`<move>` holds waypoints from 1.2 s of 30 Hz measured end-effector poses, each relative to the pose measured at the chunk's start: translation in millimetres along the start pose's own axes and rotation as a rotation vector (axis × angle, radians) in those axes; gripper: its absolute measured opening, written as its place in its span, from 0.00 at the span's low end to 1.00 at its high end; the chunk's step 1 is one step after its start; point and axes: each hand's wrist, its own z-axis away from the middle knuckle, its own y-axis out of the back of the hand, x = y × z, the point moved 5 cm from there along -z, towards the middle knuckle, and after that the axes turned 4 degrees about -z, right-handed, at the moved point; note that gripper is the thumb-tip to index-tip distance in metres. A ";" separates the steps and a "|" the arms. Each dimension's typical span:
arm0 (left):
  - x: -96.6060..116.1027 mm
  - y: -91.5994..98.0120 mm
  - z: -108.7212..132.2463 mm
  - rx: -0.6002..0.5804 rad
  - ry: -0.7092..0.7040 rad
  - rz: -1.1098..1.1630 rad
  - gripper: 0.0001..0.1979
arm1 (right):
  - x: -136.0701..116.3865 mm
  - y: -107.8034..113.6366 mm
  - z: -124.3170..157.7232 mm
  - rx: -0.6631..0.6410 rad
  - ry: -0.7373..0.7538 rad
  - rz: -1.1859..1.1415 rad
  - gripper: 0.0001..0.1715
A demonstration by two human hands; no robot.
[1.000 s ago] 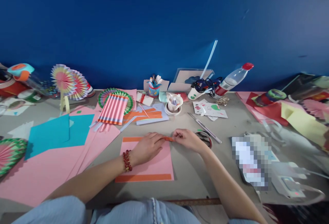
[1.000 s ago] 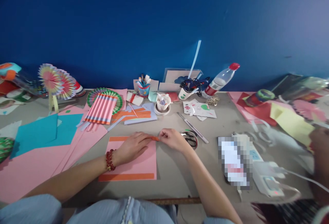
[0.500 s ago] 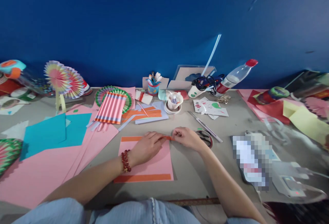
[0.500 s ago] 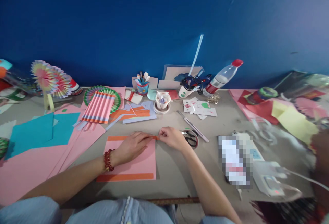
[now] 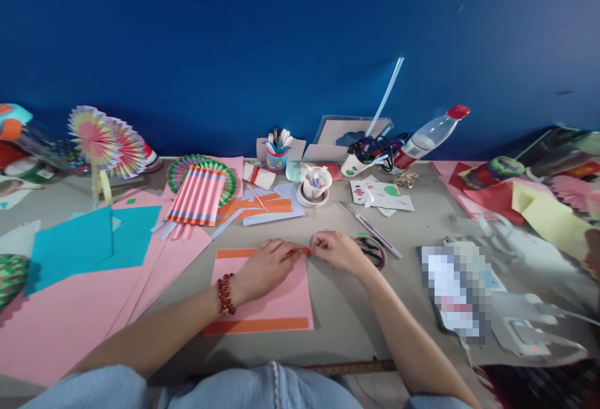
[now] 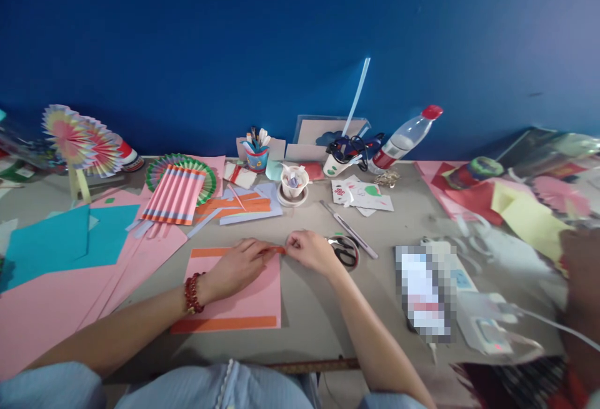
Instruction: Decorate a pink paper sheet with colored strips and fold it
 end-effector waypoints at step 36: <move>0.5 1.2 -1.5 -0.002 0.003 -0.018 0.18 | 1.2 -1.8 -0.6 -0.006 0.001 -0.013 0.07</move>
